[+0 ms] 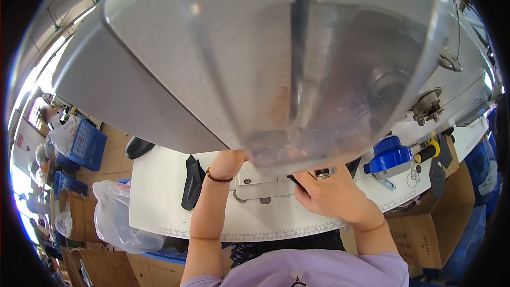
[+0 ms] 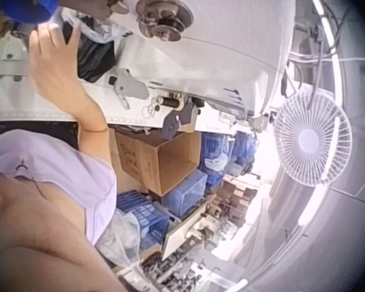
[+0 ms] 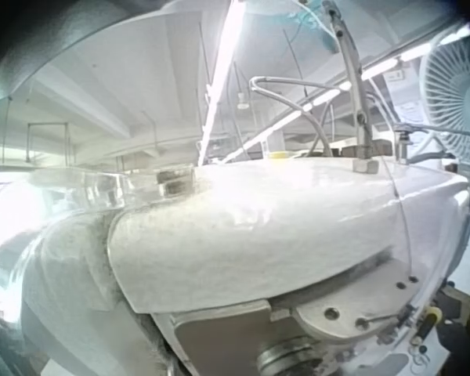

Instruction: Using an industrial stitching machine to join pieces of leather for shoe construction.

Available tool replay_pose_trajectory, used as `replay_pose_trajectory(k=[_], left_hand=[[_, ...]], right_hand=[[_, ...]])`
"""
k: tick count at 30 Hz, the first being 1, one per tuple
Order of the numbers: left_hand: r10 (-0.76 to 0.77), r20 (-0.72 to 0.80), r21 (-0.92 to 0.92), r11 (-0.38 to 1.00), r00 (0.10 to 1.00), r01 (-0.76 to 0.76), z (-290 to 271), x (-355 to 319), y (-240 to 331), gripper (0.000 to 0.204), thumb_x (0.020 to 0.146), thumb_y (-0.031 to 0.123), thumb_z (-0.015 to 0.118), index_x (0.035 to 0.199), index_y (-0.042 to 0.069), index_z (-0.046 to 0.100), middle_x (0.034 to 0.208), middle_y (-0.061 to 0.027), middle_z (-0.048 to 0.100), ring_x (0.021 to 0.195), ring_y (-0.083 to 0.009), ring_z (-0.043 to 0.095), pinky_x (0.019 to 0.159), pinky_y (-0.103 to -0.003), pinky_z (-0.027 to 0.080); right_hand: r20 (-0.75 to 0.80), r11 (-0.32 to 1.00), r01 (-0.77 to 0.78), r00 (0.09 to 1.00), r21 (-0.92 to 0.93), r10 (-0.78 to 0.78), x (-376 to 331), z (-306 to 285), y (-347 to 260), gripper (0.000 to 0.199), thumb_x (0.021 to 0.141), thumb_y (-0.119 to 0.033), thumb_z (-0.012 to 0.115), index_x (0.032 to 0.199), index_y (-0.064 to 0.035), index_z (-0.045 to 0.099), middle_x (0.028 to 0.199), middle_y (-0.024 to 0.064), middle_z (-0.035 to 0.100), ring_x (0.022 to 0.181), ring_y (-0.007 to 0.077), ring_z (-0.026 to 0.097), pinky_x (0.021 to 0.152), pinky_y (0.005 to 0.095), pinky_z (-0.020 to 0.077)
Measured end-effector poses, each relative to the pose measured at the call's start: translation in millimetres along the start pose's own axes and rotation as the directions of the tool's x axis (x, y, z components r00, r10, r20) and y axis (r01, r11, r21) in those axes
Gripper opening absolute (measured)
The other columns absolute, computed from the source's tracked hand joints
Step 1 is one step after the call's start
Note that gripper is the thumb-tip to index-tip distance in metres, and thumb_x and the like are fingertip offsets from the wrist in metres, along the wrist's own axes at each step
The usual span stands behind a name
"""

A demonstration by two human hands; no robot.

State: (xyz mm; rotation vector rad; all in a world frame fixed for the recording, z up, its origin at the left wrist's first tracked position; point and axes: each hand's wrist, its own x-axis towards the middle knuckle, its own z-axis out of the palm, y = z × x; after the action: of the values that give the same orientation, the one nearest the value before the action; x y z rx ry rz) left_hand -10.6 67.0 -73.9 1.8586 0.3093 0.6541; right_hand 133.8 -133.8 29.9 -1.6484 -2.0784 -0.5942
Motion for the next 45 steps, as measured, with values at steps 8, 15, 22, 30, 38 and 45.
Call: replay_pose_trajectory(k=[8,15,22,30,38,45], left_hand=[[0.054,-0.137,0.155,0.987,0.989,-0.032,10.3,2.9,-0.6,0.013,0.075,-0.002,0.043,0.083,-0.003,0.053,0.079,-0.0047,0.052,0.069,-0.0114,0.049,0.062,-0.022,0.041],[0.136,-0.165,0.220,0.971,0.977,-0.098,13.7,2.7,4.0,0.018,0.074,-0.004,0.038,0.084,-0.004,0.053,0.086,-0.0103,0.053,0.074,-0.0122,0.051,0.059,-0.024,0.043],[-0.406,0.072,-0.265,0.873,0.911,0.410,25.5,-5.5,86.7,0.023,0.080,0.010,0.042,0.065,-0.001,0.055,0.059,-0.0051,0.054,0.053,-0.0067,0.048,0.046,-0.018,0.035],[-0.296,0.183,-0.247,0.909,0.938,0.335,26.8,-12.6,99.1,0.028,0.079,0.017,0.047,0.056,0.002,0.050,0.049,0.0004,0.045,0.045,-0.0036,0.038,0.042,-0.017,0.029],[-0.295,0.115,-0.211,0.926,0.949,0.314,33.2,-9.8,93.9,0.027,0.078,0.016,0.046,0.057,0.001,0.051,0.049,0.0010,0.044,0.045,-0.0027,0.036,0.042,-0.016,0.027],[-0.129,-0.026,-0.212,0.970,0.991,0.121,39.3,-12.9,82.6,0.021,0.077,0.009,0.043,0.060,0.000,0.051,0.050,0.0011,0.045,0.045,-0.0020,0.034,0.042,-0.015,0.025]], right_hand=[[0.006,0.995,-0.012,1.000,0.096,0.012,-3.1,0.6,3.3,0.022,0.058,-0.014,0.055,0.077,-0.0037,0.049,0.065,0.0067,0.047,0.060,0.0223,0.048,0.052,0.0312,0.0392],[0.051,0.990,-0.103,0.994,0.094,0.098,-4.1,4.2,-19.1,0.040,0.055,-0.019,0.061,0.092,-0.0051,0.051,0.088,0.0082,0.049,0.076,0.0200,0.049,0.061,0.0322,0.0406],[0.139,0.988,-0.069,0.989,0.136,0.050,-10.4,7.9,-17.6,0.049,0.053,-0.018,0.064,0.094,0.0008,0.048,0.088,0.0129,0.048,0.072,0.0222,0.050,0.052,0.0245,0.0419],[-0.046,0.988,0.134,0.990,0.081,-0.130,-9.8,9.6,-16.7,0.041,0.057,-0.006,0.052,0.094,0.0093,0.049,0.085,0.0135,0.048,0.073,0.0197,0.047,0.061,0.0235,0.0419],[0.051,0.990,0.020,0.998,0.139,-0.028,-8.0,3.8,-13.5,0.034,0.056,-0.006,0.053,0.088,0.0048,0.051,0.081,0.0083,0.046,0.073,0.0189,0.046,0.060,0.0262,0.0400],[0.091,0.996,0.010,0.996,0.093,-0.019,-8.0,2.2,-10.7,0.043,0.056,0.001,0.051,0.099,0.0023,0.048,0.097,0.0108,0.046,0.077,0.0180,0.050,0.042,0.0215,0.0377]])
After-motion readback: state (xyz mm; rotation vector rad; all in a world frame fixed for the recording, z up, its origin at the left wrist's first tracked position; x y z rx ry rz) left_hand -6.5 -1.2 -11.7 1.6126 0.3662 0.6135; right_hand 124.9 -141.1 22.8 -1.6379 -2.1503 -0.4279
